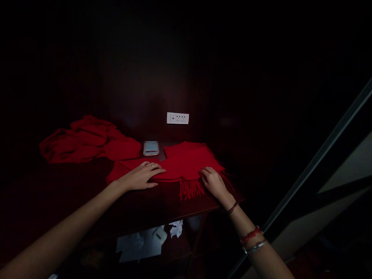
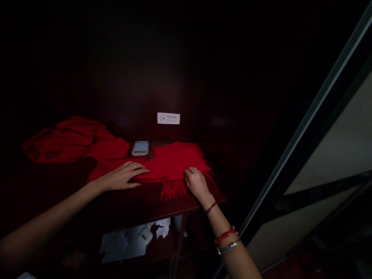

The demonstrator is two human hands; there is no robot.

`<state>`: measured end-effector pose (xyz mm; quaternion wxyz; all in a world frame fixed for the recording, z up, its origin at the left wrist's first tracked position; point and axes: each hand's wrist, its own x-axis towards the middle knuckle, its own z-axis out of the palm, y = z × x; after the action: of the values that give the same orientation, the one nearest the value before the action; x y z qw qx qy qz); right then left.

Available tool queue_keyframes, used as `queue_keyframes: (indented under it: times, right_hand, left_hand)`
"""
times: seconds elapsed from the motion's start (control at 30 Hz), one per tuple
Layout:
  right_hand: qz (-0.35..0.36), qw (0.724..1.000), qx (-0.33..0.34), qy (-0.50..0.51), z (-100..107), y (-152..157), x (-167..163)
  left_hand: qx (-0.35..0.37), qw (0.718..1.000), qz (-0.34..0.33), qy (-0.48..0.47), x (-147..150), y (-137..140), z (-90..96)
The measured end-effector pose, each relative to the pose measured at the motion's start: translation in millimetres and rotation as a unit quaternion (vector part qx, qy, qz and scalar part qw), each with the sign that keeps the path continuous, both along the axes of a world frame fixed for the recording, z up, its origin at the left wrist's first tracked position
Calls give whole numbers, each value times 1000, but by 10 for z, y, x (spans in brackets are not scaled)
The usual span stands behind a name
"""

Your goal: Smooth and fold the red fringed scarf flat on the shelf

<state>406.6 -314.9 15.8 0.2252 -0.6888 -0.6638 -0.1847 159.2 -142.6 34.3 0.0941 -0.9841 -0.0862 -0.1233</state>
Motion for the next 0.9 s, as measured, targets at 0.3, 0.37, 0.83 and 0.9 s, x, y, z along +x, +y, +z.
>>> queue_keyframes:
  times: [0.3, 0.37, 0.83, 0.9]
  right_hand:
    - [216, 969, -117, -8, 333, 499, -556]
    - [223, 963, -150, 1, 311, 647, -627]
    - [170, 969, -104, 149, 93, 922, -462]
    - [191, 963, -99, 161, 79, 922, -460]
  left_hand:
    - [-119, 975, 186, -30, -612, 406, -68]
    - [-170, 958, 226, -41, -733, 508, -83]
    - [-33, 881, 387, -271, -1055, 698, 86]
    - [-124, 875, 415, -216, -993, 713, -14]
